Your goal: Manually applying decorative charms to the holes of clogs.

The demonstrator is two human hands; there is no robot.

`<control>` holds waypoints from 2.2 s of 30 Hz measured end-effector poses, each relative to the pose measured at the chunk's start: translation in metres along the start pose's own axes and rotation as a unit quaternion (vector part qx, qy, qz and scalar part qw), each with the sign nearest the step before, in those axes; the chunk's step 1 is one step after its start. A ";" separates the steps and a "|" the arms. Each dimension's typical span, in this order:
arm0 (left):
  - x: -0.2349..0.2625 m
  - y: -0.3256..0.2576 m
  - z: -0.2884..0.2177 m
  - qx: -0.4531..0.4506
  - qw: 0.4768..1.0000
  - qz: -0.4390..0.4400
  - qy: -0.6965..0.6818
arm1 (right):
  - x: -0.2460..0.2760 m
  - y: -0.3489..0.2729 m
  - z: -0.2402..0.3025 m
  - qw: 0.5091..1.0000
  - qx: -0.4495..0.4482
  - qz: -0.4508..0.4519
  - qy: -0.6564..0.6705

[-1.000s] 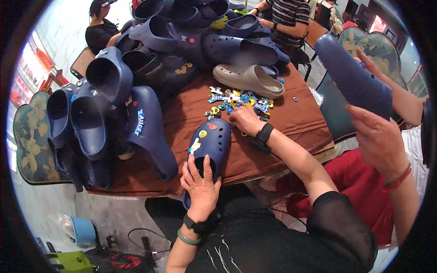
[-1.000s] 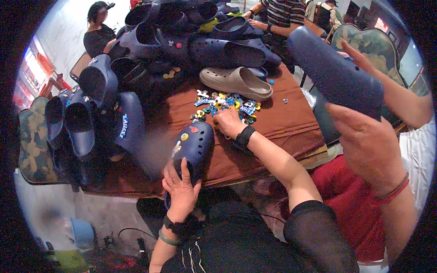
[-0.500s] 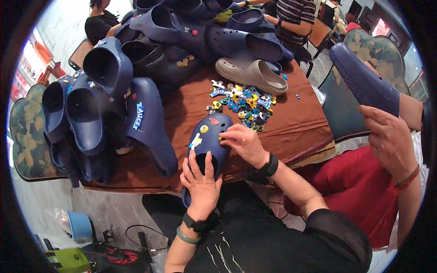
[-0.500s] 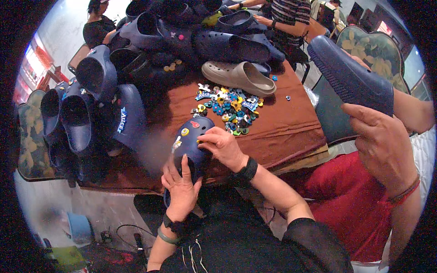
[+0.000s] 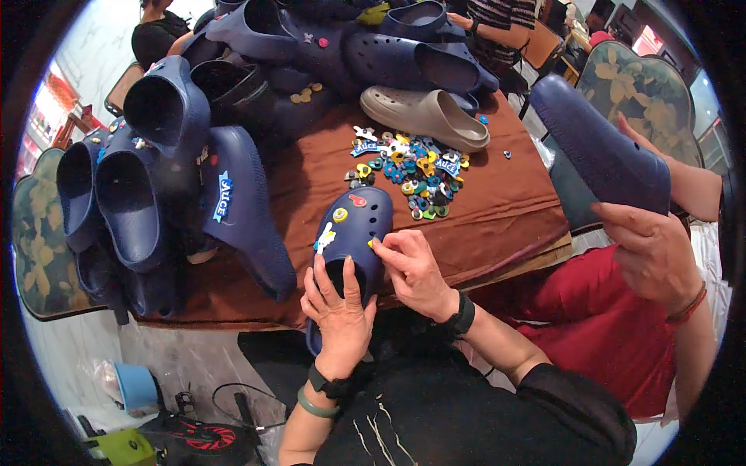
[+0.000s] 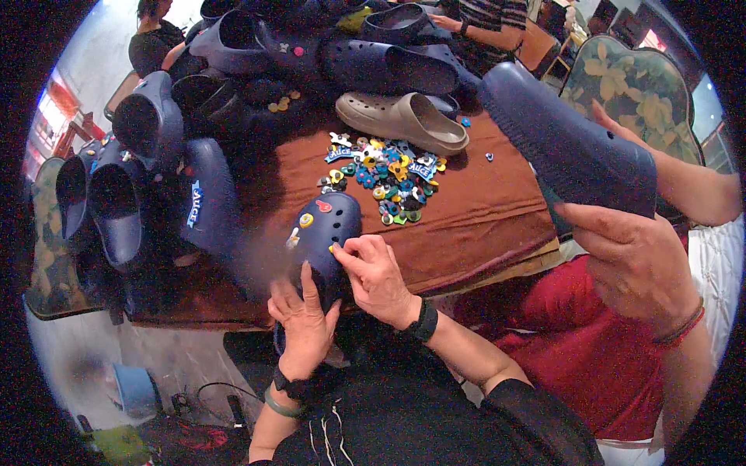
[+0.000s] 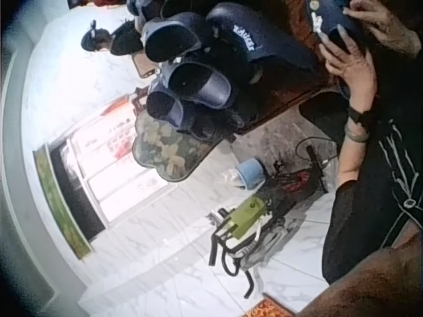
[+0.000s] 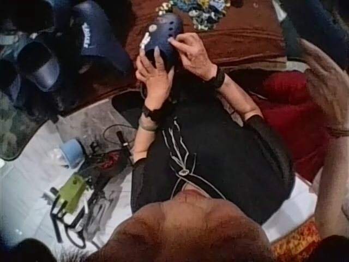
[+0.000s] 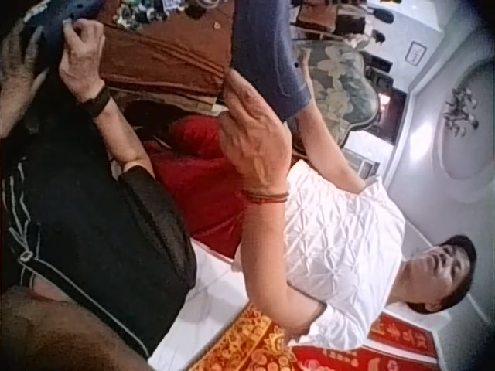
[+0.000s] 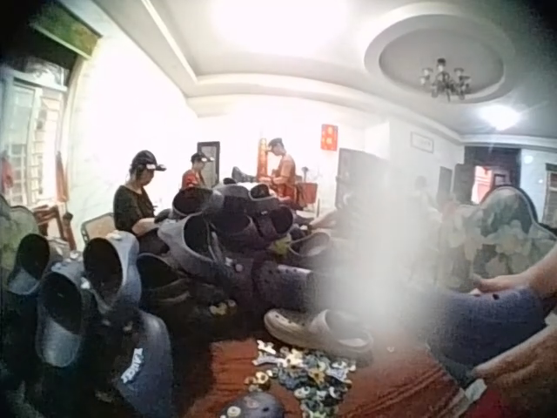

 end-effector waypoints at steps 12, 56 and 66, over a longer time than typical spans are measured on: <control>0.001 -0.002 -0.001 -0.008 1.000 -0.002 0.008 | 0.016 0.044 -0.082 0.998 -0.059 -0.012 -0.031; 0.004 0.000 -0.001 -0.003 1.000 -0.018 0.000 | 0.014 0.056 -0.041 0.992 0.084 0.033 -0.083; 0.004 -0.001 0.000 -0.013 0.999 -0.028 -0.009 | 0.048 0.081 -0.117 0.994 -0.099 -0.028 -0.024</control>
Point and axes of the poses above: each hand's wrist, its own y-axis towards the middle knuckle, its own x-axis out of the back of the hand, z = x × y, the point moved 4 cm from there along y, towards the middle knuckle, and after that the axes turned 9 degrees about -x, right-handed, at the moved point
